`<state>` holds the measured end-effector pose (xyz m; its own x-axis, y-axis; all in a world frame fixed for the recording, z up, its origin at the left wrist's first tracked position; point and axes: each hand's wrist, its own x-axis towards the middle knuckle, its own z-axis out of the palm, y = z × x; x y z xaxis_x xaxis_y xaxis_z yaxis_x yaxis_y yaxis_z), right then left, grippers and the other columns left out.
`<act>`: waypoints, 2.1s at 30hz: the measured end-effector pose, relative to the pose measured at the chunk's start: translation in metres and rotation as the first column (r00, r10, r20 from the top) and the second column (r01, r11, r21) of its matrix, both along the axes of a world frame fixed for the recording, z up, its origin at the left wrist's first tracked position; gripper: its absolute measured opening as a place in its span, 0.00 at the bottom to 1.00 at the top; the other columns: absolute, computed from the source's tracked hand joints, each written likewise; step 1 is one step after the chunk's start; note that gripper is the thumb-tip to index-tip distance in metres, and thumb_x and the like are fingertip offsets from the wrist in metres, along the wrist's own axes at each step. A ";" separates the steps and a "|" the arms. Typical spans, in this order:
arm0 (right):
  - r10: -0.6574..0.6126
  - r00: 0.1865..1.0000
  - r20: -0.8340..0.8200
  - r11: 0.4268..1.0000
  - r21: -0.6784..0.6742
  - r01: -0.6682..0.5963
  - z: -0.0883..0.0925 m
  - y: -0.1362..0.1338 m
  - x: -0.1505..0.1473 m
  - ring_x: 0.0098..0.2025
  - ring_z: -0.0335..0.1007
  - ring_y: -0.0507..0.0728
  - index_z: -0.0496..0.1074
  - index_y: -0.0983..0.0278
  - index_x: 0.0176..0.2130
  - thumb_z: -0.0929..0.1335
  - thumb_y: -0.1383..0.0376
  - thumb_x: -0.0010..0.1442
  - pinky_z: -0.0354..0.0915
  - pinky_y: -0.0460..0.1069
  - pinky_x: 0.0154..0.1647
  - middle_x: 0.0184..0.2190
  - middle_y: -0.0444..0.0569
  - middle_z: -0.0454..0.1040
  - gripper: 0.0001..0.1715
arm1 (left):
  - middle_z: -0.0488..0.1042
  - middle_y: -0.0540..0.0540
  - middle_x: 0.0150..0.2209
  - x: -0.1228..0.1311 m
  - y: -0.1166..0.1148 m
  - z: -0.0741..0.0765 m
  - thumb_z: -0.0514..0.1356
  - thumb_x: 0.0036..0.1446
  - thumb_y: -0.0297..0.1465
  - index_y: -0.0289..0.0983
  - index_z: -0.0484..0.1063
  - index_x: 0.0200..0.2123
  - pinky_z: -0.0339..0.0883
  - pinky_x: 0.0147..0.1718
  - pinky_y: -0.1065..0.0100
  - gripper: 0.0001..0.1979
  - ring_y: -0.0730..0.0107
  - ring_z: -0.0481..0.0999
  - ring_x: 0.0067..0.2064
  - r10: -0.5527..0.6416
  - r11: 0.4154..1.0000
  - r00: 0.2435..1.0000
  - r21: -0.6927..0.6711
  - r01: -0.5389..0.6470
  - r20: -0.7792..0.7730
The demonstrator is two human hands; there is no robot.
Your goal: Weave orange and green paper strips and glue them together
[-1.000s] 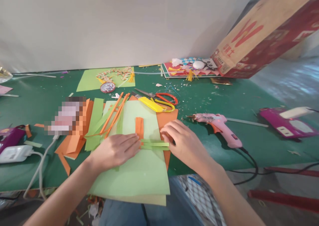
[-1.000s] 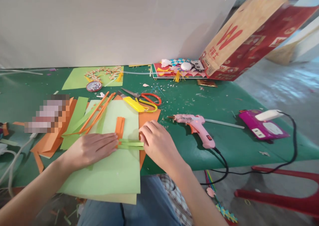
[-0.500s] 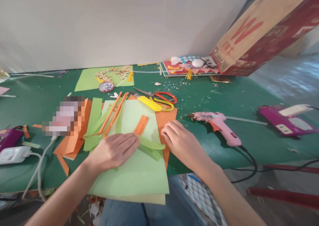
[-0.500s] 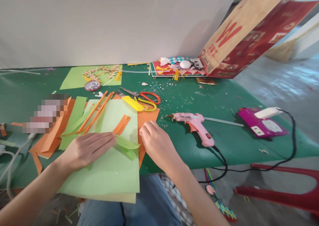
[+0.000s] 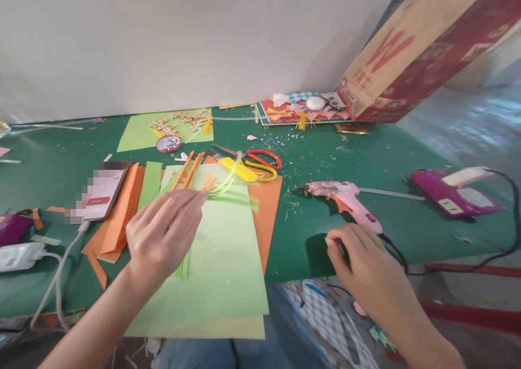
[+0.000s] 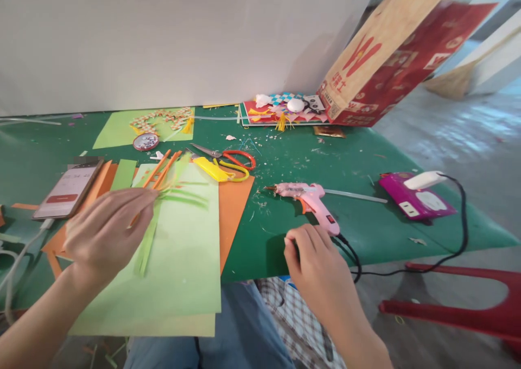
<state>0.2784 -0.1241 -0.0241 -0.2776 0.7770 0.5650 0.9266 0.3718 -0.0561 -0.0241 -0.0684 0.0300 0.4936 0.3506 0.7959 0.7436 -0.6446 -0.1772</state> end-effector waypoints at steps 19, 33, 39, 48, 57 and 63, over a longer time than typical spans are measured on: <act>0.274 0.961 -0.035 0.961 -0.028 -0.275 0.024 0.023 -0.054 0.40 0.68 0.58 0.72 0.66 0.45 0.62 0.75 0.61 0.68 0.53 0.41 0.37 0.54 0.74 0.16 | 0.80 0.47 0.34 0.003 0.028 -0.028 0.57 0.62 0.29 0.35 0.75 0.34 0.72 0.34 0.69 0.08 0.69 0.79 0.35 -0.342 0.777 0.939 -0.574 0.258 -0.040; 0.338 0.941 0.011 0.935 -0.113 -0.335 0.020 0.040 -0.072 0.39 0.66 0.58 0.73 0.65 0.35 0.64 0.70 0.62 0.65 0.53 0.39 0.32 0.51 0.74 0.08 | 0.78 0.43 0.36 0.002 0.023 -0.030 0.55 0.62 0.29 0.33 0.74 0.36 0.72 0.38 0.66 0.08 0.66 0.77 0.38 -0.373 0.769 0.926 -0.579 0.271 -0.062; 0.351 0.936 0.035 0.924 -0.176 -0.340 0.016 0.042 -0.074 0.38 0.66 0.57 0.75 0.65 0.33 0.65 0.72 0.61 0.62 0.52 0.38 0.31 0.50 0.74 0.08 | 0.79 0.44 0.35 0.001 0.023 -0.028 0.55 0.62 0.28 0.33 0.73 0.36 0.73 0.38 0.66 0.07 0.66 0.78 0.38 -0.402 0.813 0.909 -0.500 0.299 -0.111; 0.364 0.931 0.039 0.923 -0.151 -0.354 0.015 0.041 -0.075 0.36 0.65 0.56 0.75 0.67 0.31 0.65 0.74 0.59 0.62 0.51 0.36 0.29 0.50 0.72 0.09 | 0.80 0.46 0.34 0.002 0.023 -0.030 0.54 0.62 0.26 0.34 0.74 0.35 0.75 0.39 0.66 0.09 0.67 0.78 0.38 -0.397 0.842 0.907 -0.450 0.299 -0.139; 0.351 0.935 0.046 0.935 -0.074 -0.347 0.014 0.040 -0.075 0.36 0.65 0.57 0.74 0.69 0.33 0.63 0.77 0.59 0.62 0.51 0.36 0.30 0.51 0.73 0.10 | 0.80 0.44 0.35 0.001 0.020 -0.029 0.55 0.61 0.28 0.34 0.74 0.35 0.74 0.39 0.65 0.08 0.66 0.79 0.39 -0.376 0.800 0.924 -0.528 0.286 -0.069; 0.350 0.937 0.014 0.935 0.065 -0.350 0.023 0.041 -0.086 0.38 0.67 0.57 0.74 0.68 0.34 0.64 0.78 0.58 0.63 0.51 0.37 0.33 0.53 0.76 0.10 | 0.79 0.45 0.35 0.001 0.020 -0.033 0.56 0.62 0.36 0.34 0.72 0.35 0.72 0.34 0.69 0.11 0.68 0.79 0.35 -0.304 0.809 0.948 -0.551 0.206 -0.092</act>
